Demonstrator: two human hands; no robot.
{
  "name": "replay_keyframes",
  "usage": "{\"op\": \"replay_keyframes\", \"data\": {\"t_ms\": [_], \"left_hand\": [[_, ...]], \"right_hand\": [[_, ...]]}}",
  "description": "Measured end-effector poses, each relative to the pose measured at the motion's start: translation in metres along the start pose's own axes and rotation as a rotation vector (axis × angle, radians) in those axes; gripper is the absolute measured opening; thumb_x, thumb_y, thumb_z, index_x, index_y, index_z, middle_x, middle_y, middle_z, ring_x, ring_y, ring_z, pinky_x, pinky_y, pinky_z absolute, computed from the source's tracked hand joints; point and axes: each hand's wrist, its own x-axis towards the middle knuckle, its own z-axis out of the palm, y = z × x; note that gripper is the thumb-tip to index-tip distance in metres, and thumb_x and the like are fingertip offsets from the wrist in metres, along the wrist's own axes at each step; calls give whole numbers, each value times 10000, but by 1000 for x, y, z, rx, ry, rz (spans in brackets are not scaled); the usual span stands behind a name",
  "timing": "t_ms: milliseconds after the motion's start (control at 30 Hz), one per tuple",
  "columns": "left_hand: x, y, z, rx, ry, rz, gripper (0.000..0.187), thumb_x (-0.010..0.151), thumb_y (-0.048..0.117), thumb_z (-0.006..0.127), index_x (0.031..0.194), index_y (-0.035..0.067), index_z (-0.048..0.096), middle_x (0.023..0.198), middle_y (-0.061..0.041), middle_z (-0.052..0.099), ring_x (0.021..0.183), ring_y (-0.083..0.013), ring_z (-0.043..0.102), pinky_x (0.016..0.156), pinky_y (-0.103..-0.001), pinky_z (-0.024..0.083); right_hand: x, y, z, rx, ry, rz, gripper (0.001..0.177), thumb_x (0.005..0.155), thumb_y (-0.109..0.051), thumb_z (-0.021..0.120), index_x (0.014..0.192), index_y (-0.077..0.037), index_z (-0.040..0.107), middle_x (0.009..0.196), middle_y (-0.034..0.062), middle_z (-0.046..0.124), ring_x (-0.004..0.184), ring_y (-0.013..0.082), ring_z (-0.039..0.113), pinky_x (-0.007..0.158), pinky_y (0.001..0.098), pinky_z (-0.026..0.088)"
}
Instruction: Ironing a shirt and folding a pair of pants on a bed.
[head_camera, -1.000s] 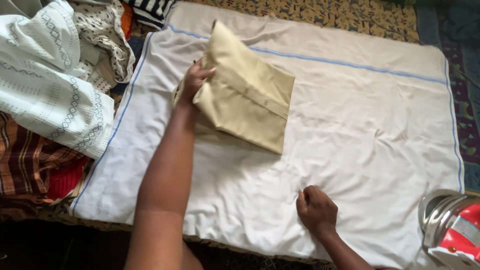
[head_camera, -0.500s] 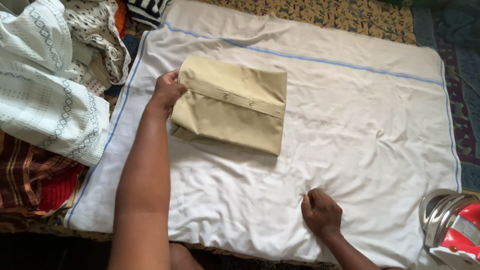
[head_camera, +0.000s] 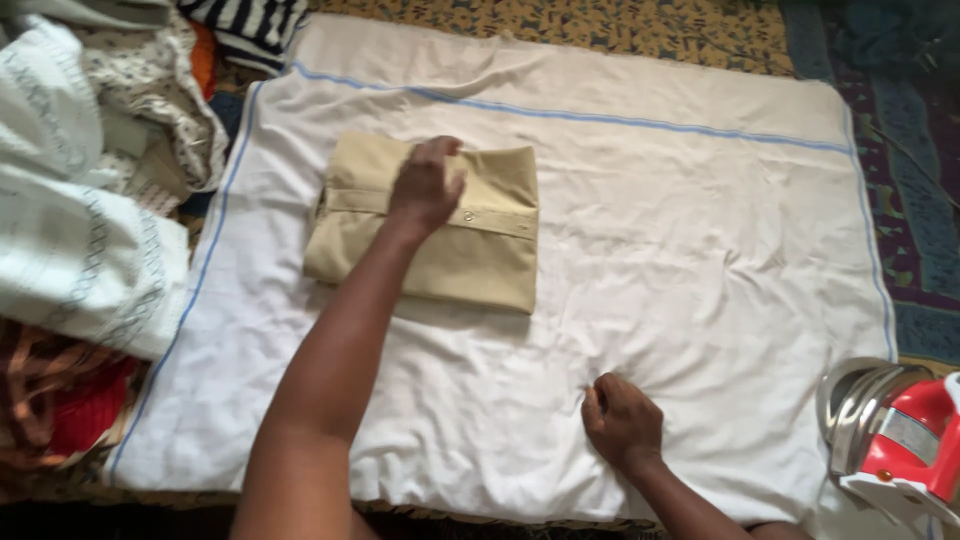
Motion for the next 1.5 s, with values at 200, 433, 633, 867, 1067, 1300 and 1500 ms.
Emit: {"op": "replay_keyframes", "data": {"t_ms": [200, 433, 633, 867, 1067, 1300, 1500], "left_hand": [[56, 46, 88, -32, -308, -3, 364, 964, 218, 608, 1311, 124, 555, 1249, -107, 655, 1213, -326, 582, 1014, -481, 462], [98, 41, 135, 188, -688, -319, 646, 1097, 423, 438, 1501, -58, 286, 1190, -256, 669, 1139, -414, 623, 961, -514, 497], [116, 51, 142, 328, -829, -321, 519, 883, 142, 615, 1362, -18, 495, 1257, -196, 688, 1197, -348, 660, 978, -463, 541], [103, 29, 192, 183, -690, -451, 478, 907, 76, 566, 1366, -10, 465, 1281, -218, 650, 1175, -363, 642, 936, -489, 529], [85, 28, 181, 109, -716, -475, 368, 957, 113, 557, 1321, 76, 586, 1365, -151, 637, 1327, -319, 571, 1125, -497, 415], [31, 63, 164, 258, -482, -101, 541, 965, 261, 510, 1471, 72, 475, 1545, -155, 442, 1478, -316, 323, 1260, -550, 115], [-88, 122, 124, 374, -584, -49, 711, 993, 436, 413, 1527, -29, 341, 1660, -281, 167, 1516, -417, 89, 1201, -552, 25]], "right_hand": [[1, 10, 6, 20, -2, -2, 146, 885, -262, 598, 812, -136, 584, 696, 54, 628, 623, 240, 631, 612, 424, 524], [3, 4, -3, 137, 120, -100, 145, 833, -242, 658, 785, -134, 574, 695, 53, 620, 674, 279, 632, 606, 451, 509], [6, 5, -5, 137, 19, -53, 156, 842, -226, 663, 778, -122, 565, 655, 52, 588, 628, 263, 610, 582, 433, 495], [4, 6, -5, 161, 53, -70, 160, 835, -228, 670, 766, -122, 572, 650, 48, 586, 624, 263, 607, 573, 428, 490], [4, 6, -3, 171, 78, -97, 158, 835, -227, 667, 765, -124, 570, 655, 46, 588, 630, 263, 608, 578, 427, 494], [3, 6, -1, 135, 47, -75, 158, 850, -240, 648, 770, -128, 571, 653, 47, 595, 637, 260, 616, 586, 432, 496], [1, 6, -2, 131, 51, -78, 148, 851, -249, 637, 786, -130, 578, 682, 51, 621, 663, 268, 632, 610, 441, 511]]}}
